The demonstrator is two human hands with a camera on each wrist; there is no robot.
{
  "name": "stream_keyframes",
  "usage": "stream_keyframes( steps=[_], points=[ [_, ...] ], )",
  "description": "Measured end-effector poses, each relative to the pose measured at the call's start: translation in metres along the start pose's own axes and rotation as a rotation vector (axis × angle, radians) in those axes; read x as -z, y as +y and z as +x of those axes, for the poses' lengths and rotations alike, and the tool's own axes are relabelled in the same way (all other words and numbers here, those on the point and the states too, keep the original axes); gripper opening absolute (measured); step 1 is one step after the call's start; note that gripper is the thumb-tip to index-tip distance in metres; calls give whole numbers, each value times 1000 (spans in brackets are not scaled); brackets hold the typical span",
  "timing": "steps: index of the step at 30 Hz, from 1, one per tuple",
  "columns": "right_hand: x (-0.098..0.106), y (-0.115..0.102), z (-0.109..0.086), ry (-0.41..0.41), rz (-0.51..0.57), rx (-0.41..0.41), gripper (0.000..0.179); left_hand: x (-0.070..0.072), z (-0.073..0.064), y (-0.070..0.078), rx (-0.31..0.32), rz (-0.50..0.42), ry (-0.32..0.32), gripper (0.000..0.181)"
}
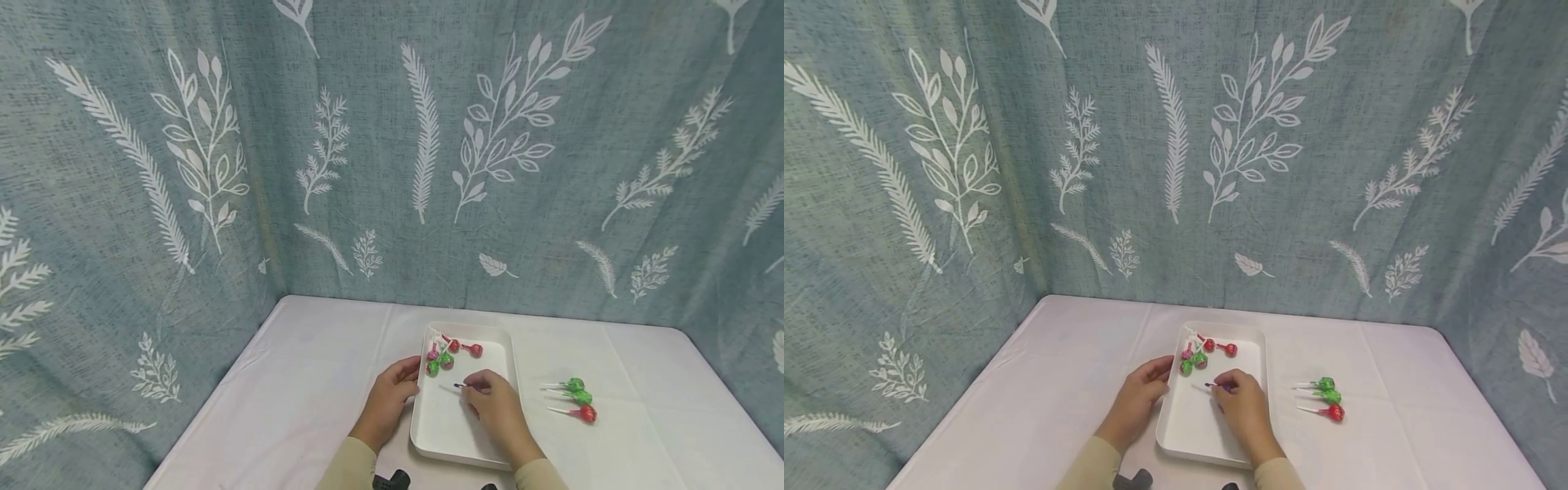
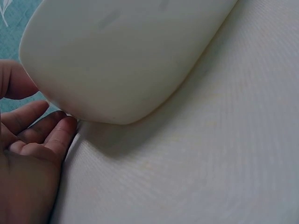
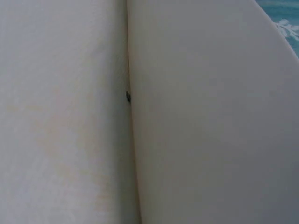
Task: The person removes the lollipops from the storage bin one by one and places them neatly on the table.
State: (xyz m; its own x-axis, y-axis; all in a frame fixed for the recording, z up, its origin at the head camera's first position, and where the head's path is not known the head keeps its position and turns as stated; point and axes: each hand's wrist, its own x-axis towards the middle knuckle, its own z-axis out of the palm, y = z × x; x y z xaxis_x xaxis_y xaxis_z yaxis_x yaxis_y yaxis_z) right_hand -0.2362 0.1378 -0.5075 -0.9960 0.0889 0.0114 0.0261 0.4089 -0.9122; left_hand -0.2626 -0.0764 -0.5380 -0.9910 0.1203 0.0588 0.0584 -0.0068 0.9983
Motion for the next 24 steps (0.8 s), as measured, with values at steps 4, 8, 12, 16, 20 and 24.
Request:
stream_keyframes(
  steps=[4,8,12,16,20,24],
  points=[
    [1,-1,-1,18,30,43,18,0,1,0,1,-2,-3,64],
    [2,-3,-2,21,49,53,20,1,1,0,-2,-7,-6,64],
    [3,-4,-2,26,70,52,22,1,1,0,-4,-11,-7,64],
    [3,-4,-3,53,89,62,24,1,1,1,-1,-16,-6,64],
    [5,-6,-5,79,120,80,23,0,0,2,1,-19,-5,64],
    [7,-9,-7,98,159,96,21,0,0,2,-2,-19,-4,64]
  ],
)
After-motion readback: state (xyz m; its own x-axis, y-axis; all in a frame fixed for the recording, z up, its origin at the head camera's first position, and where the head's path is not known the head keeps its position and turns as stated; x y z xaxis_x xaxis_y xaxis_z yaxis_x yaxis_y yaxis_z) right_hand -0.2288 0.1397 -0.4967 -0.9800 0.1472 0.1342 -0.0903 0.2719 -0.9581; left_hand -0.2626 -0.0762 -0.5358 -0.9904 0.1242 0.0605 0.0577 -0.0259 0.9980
